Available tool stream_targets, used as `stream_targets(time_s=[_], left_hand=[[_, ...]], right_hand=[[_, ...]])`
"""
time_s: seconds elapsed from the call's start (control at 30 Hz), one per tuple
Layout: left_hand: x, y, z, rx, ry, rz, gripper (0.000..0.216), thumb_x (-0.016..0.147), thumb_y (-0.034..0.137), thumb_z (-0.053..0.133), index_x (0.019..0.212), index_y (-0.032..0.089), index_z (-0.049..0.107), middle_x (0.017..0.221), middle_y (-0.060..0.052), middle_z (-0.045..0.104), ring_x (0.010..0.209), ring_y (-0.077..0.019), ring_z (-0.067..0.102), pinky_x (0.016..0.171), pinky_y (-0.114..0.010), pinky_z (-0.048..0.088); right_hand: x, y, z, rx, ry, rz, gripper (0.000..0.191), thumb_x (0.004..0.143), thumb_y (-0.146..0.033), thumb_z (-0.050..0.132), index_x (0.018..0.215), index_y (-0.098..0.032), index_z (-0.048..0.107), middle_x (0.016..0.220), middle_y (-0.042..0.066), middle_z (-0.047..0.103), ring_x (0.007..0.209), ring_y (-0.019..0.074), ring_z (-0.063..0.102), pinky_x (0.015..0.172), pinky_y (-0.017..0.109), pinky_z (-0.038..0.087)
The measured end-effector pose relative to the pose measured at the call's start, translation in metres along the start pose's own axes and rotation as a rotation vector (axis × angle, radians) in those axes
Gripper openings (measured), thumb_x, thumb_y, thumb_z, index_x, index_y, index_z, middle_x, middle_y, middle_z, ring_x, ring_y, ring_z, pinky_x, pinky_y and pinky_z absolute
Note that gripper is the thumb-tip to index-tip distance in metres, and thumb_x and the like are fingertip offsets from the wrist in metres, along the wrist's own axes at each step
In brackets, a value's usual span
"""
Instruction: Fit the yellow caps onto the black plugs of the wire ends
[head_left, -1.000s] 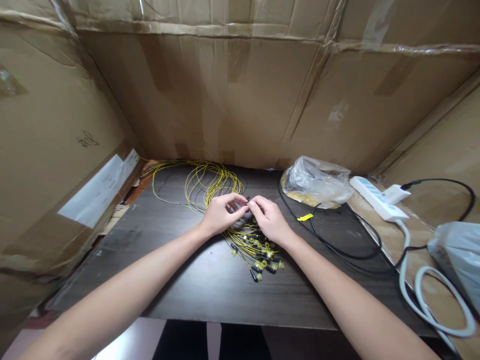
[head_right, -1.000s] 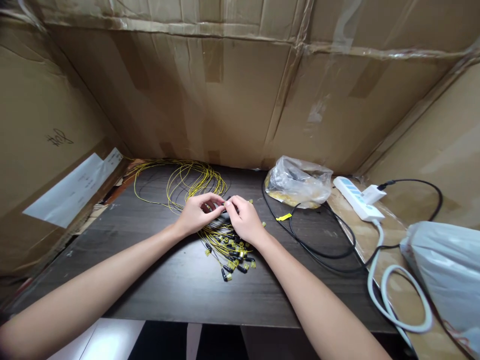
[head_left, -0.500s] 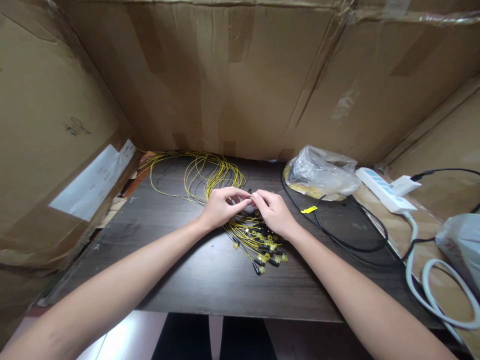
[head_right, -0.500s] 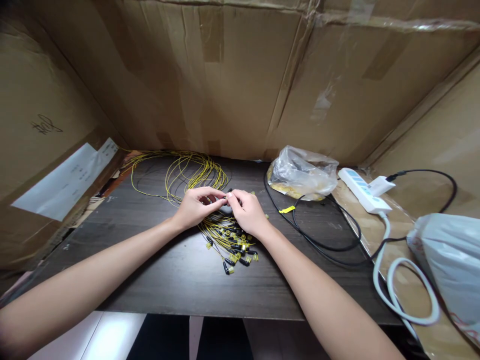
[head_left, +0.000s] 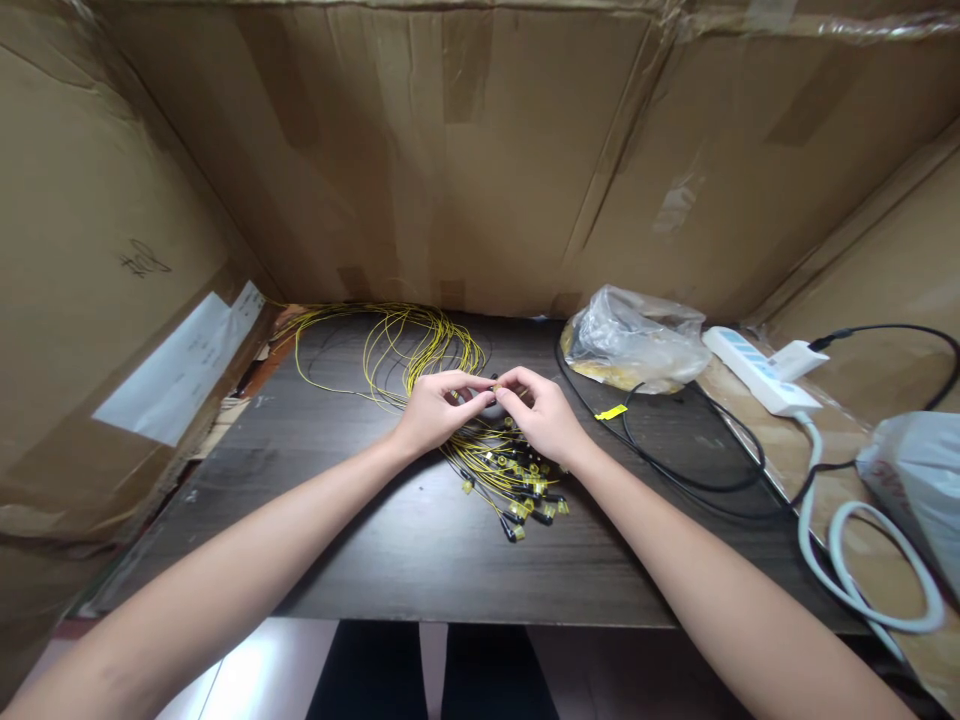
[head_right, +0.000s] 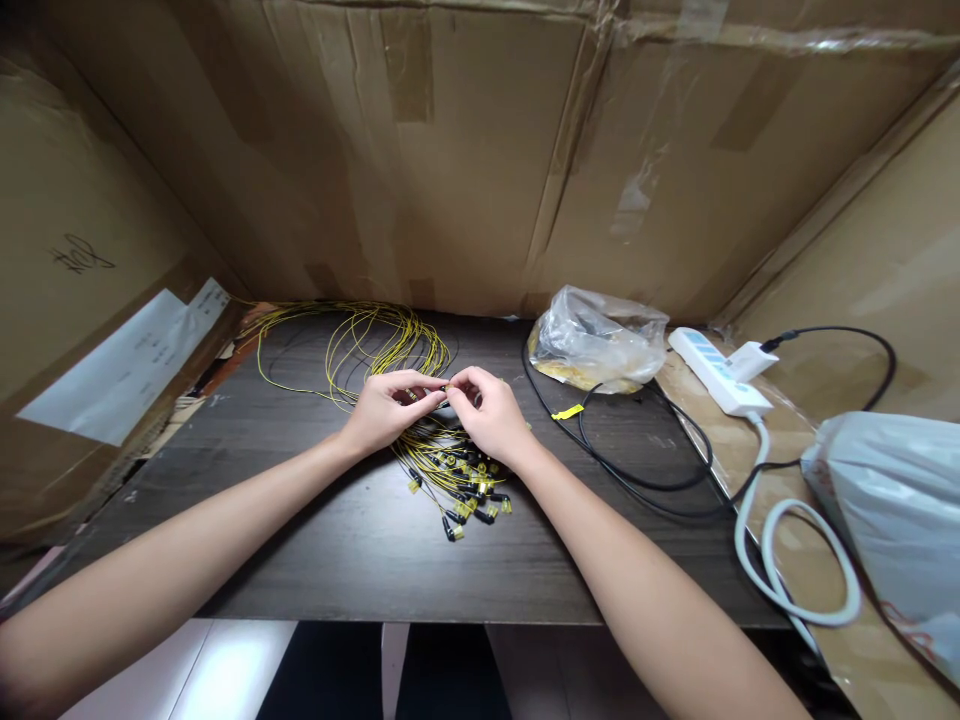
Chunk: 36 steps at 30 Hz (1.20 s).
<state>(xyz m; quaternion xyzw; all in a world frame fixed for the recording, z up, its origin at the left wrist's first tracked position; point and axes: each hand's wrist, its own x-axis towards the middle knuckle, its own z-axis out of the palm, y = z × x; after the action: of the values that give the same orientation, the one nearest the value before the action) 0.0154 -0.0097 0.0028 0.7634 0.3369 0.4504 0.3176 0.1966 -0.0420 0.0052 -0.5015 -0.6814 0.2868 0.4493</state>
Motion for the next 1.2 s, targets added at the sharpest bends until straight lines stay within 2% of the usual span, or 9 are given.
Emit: stream_targets(time_s=[0.23, 0.43, 0.7, 0.9, 0.97, 1.13, 1.2], left_hand=[[0.0005, -0.0018, 0.0003, -0.053, 0.014, -0.088, 0.023, 0.081, 0.035, 0.077, 0.091, 0.015, 0.079, 0.083, -0.006, 0.078, 0.068, -0.0148, 0.068, 0.062, -0.024, 0.054], [-0.0003, -0.0035, 0.0001, -0.06, 0.005, -0.055, 0.022, 0.081, 0.035, 0.077, 0.088, 0.015, 0.08, 0.076, -0.006, 0.077, 0.059, -0.0122, 0.062, 0.055, -0.022, 0.049], [-0.0006, -0.0005, 0.0006, -0.012, 0.009, -0.035, 0.019, 0.082, 0.033, 0.075, 0.088, 0.015, 0.079, 0.076, -0.005, 0.076, 0.057, -0.0108, 0.058, 0.053, -0.021, 0.046], [-0.0009, 0.0029, 0.0005, 0.007, -0.014, -0.027, 0.018, 0.082, 0.031, 0.073, 0.088, 0.014, 0.076, 0.076, -0.004, 0.074, 0.058, -0.0099, 0.057, 0.053, -0.021, 0.046], [-0.0008, 0.0039, 0.0003, 0.005, -0.027, -0.027, 0.017, 0.082, 0.03, 0.072, 0.087, 0.014, 0.075, 0.076, -0.004, 0.073, 0.058, -0.0098, 0.058, 0.054, -0.02, 0.046], [0.0002, 0.0046, -0.0005, -0.01, -0.054, -0.052, 0.016, 0.081, 0.029, 0.071, 0.087, 0.014, 0.073, 0.076, -0.003, 0.072, 0.06, -0.0102, 0.059, 0.055, -0.02, 0.047], [0.0006, 0.0039, -0.0006, -0.023, -0.063, -0.063, 0.018, 0.082, 0.031, 0.072, 0.087, 0.014, 0.073, 0.076, -0.003, 0.072, 0.06, -0.0101, 0.059, 0.055, -0.02, 0.047]], right_hand=[[0.0009, 0.002, -0.0016, 0.06, -0.021, 0.019, 0.021, 0.087, -0.037, 0.062, 0.088, -0.017, 0.068, 0.08, 0.004, 0.069, 0.071, 0.0169, 0.06, 0.064, 0.029, 0.046], [0.0007, 0.0019, -0.0052, 0.053, -0.071, 0.019, 0.021, 0.088, -0.037, 0.062, 0.088, -0.017, 0.067, 0.081, 0.004, 0.07, 0.069, 0.0161, 0.059, 0.063, 0.028, 0.045], [-0.0001, -0.006, -0.0082, -0.095, -0.11, -0.058, 0.021, 0.095, -0.033, 0.053, 0.086, -0.018, 0.065, 0.077, 0.002, 0.065, 0.07, 0.0156, 0.056, 0.063, 0.027, 0.04], [0.0005, -0.003, -0.0036, -0.108, -0.134, -0.093, 0.035, 0.101, -0.033, 0.039, 0.071, -0.02, 0.051, 0.071, 0.001, 0.059, 0.069, 0.0159, 0.054, 0.068, 0.029, 0.039], [0.0002, -0.0022, -0.003, -0.108, -0.118, -0.11, 0.033, 0.101, -0.032, 0.039, 0.073, -0.02, 0.052, 0.074, 0.002, 0.059, 0.072, 0.0163, 0.055, 0.07, 0.029, 0.039], [-0.0006, -0.0036, -0.0052, -0.097, -0.081, -0.129, 0.014, 0.095, -0.028, 0.051, 0.086, -0.019, 0.059, 0.085, 0.004, 0.062, 0.078, 0.0171, 0.056, 0.072, 0.029, 0.042], [-0.0005, -0.0043, -0.0061, -0.087, -0.094, -0.111, 0.014, 0.094, -0.028, 0.052, 0.087, -0.019, 0.059, 0.084, 0.003, 0.062, 0.077, 0.0169, 0.056, 0.071, 0.029, 0.042]])
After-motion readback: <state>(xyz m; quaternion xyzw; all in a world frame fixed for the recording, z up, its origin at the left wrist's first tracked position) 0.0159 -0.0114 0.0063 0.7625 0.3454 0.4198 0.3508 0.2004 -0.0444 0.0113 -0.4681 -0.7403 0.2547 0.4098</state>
